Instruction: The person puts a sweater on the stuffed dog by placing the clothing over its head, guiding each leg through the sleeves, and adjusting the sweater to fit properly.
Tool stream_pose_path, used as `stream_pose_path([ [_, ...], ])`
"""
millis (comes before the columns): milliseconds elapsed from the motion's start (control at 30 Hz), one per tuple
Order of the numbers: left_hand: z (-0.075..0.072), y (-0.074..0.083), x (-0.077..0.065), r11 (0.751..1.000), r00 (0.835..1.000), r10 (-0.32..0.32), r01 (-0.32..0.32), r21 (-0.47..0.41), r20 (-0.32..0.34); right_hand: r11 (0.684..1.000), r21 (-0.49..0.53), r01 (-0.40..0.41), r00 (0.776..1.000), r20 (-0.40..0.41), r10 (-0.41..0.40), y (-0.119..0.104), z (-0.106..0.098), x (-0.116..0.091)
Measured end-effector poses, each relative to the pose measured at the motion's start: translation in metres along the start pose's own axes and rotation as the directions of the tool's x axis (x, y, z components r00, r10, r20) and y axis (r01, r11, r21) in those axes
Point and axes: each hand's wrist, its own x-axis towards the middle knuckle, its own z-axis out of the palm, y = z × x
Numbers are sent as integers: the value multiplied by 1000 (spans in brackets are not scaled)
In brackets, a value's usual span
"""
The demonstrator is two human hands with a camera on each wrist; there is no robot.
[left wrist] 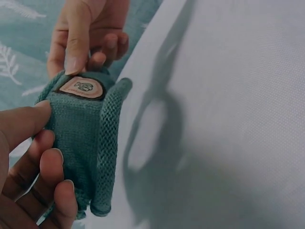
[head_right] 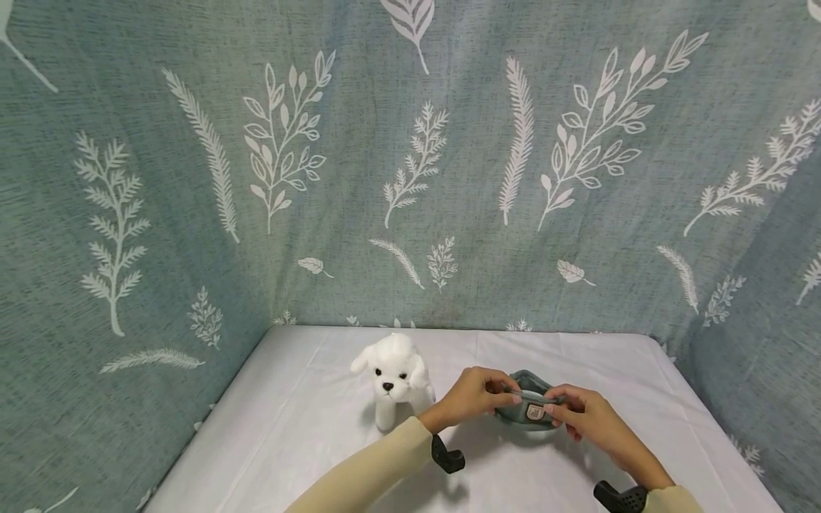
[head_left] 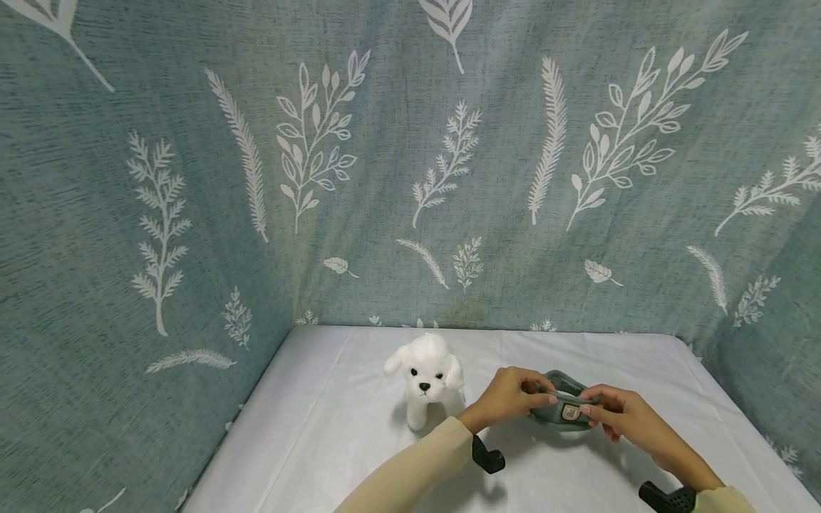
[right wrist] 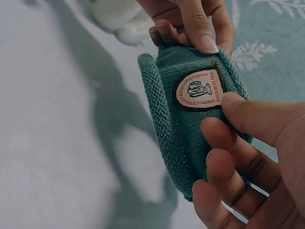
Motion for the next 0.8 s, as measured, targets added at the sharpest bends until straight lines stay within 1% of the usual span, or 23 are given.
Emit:
stream_pose_path([
  [167, -5, 4, -2, 1000, 1000, 7, -7, -14, -7, 1000, -12, 29, 1000, -5, -29, -5, 0, 1],
  [300, -10, 7, -4, 1000, 1000, 12, -12, -8, -6, 999, -20, 30, 1000, -6, -30, -11, 0, 1],
  [600, -21, 17, -4, 998, 998, 57, -57, 20, -20, 1000, -25, 17, 999, -27, -18, -26, -1, 1],
  [800, -27, 24, -5, 997, 997, 78, -77, 18, -21, 999, -32, 43, 999, -32, -44, -36, -2, -1],
])
